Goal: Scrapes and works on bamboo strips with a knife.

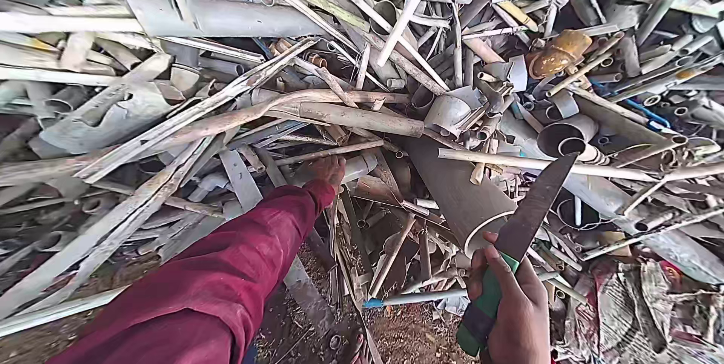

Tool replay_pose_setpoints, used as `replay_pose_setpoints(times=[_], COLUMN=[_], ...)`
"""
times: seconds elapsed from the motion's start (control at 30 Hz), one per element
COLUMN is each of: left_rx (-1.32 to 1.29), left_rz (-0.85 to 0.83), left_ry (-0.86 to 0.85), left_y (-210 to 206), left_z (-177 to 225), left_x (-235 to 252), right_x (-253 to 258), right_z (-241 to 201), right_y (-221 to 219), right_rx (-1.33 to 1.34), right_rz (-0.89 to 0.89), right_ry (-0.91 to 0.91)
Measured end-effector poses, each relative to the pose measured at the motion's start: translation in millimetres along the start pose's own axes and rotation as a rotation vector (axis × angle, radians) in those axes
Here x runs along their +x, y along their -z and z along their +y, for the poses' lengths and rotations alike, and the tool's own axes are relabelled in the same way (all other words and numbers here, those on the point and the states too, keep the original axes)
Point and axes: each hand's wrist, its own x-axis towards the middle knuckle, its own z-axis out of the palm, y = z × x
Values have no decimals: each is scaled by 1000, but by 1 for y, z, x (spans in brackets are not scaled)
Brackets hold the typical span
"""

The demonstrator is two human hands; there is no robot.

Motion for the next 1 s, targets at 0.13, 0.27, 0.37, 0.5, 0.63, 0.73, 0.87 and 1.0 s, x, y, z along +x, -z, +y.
replay_pose_setpoints(times=[0.13, 0.27, 0.37, 0.5, 0.63, 0.73, 0.87, 1.0], left_rx=[14, 446, 497, 262, -29, -279, -525, -1092], left_rz=[-34, -220, -215, -203, 120, 402, 733, 739], left_ry=[-508, -649, -634, -587, -622, -824, -994, -736], left_y=[0, -34, -33, 20, 91, 140, 180, 188], left_z=[57, 76, 88, 106, 104, 77, 39, 10], left_x=[-28, -25, -17, -28, -56, -73, -96, -109], right_x=[-4, -9, -6, 1, 9, 12, 15, 1], right_z=[-1, -5, -1, 9, 9, 10, 19, 9], right_y=[3, 4, 7, 6, -1, -12, -47, -92], right_rx=[8, 3, 1, 4, -25, -195, -570, -765], right_rz=[-80, -124, -114, -81, -88, -200, -534, -755], right_ry=[9, -7, 0, -29, -99, -192, -171, -57])
